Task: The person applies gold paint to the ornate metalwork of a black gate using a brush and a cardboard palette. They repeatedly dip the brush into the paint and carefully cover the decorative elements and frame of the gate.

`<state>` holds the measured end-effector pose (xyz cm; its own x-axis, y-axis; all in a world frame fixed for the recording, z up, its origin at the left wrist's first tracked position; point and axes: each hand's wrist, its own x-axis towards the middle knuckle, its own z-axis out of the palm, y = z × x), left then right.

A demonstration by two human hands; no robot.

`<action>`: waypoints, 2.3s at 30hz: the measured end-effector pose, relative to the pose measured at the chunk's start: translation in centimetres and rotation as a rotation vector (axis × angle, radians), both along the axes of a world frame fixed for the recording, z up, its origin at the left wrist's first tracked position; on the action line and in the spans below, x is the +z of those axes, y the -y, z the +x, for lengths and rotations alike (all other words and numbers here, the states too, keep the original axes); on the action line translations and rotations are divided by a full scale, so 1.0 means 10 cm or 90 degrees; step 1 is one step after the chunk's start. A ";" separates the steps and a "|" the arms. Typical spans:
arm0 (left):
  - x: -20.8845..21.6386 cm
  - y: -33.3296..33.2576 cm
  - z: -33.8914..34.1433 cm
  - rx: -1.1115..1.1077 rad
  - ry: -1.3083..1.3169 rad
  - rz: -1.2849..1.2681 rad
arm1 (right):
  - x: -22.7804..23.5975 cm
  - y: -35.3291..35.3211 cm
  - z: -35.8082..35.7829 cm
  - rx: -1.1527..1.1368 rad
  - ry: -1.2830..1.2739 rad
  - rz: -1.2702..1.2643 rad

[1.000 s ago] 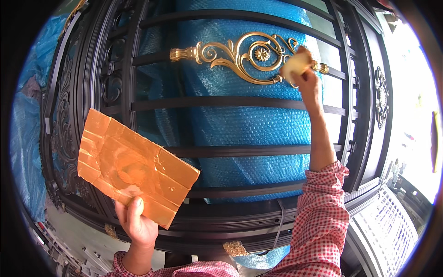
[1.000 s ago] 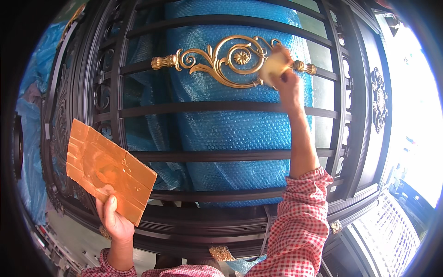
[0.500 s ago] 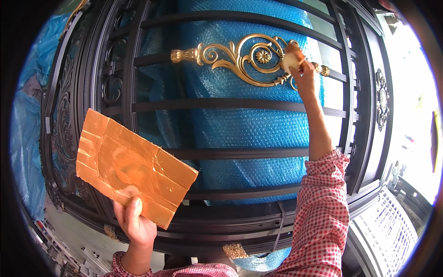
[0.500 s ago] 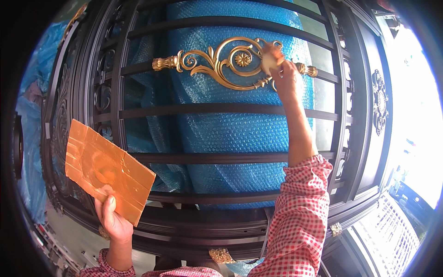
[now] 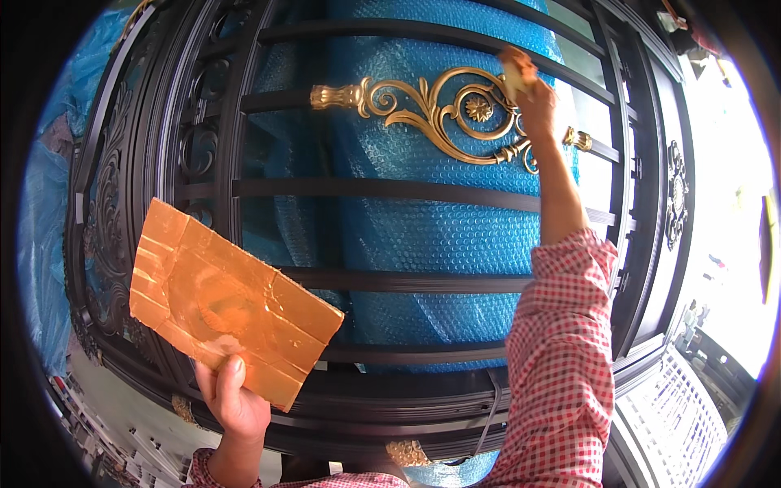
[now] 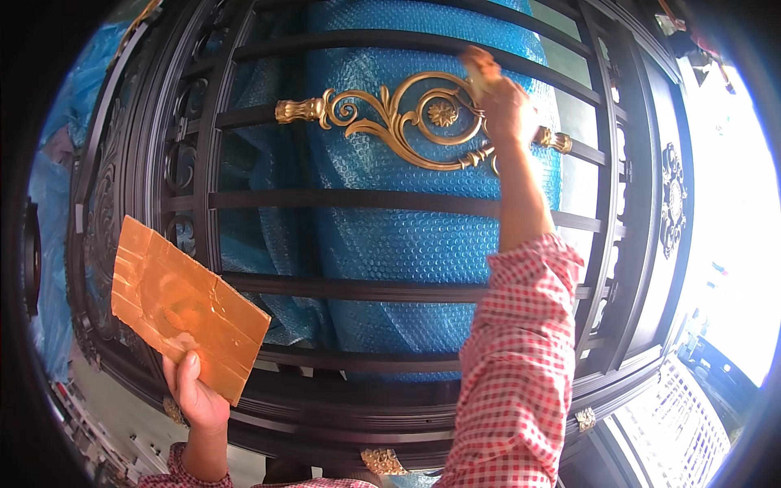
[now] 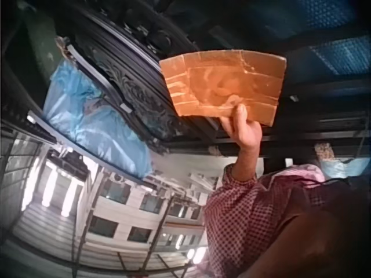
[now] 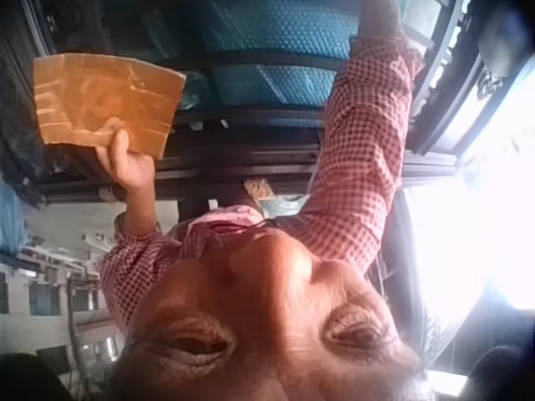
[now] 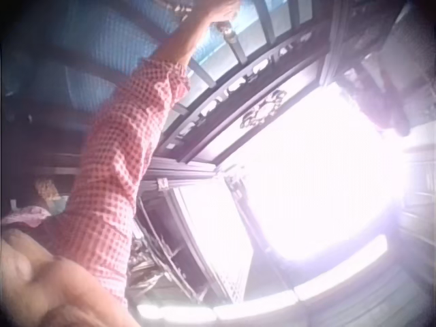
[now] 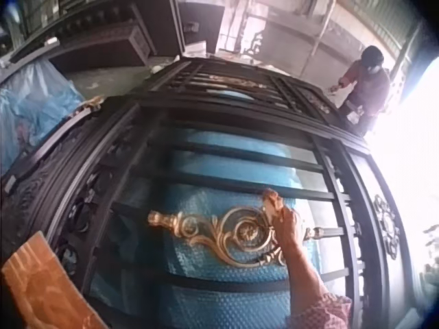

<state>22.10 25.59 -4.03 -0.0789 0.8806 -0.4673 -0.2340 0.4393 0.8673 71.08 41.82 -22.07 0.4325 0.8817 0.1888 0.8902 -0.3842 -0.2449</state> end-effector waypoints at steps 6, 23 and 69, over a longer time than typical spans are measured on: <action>-0.02 -0.01 0.04 -0.001 0.016 -0.009 | 0.29 0.11 -0.17 0.044 -0.037 0.069; -0.05 -0.03 0.01 0.028 0.026 -0.012 | 0.25 0.15 -0.22 0.090 0.066 0.079; -0.08 -0.02 -0.31 0.038 -0.019 -0.013 | 0.34 -0.10 -1.34 0.253 0.054 0.018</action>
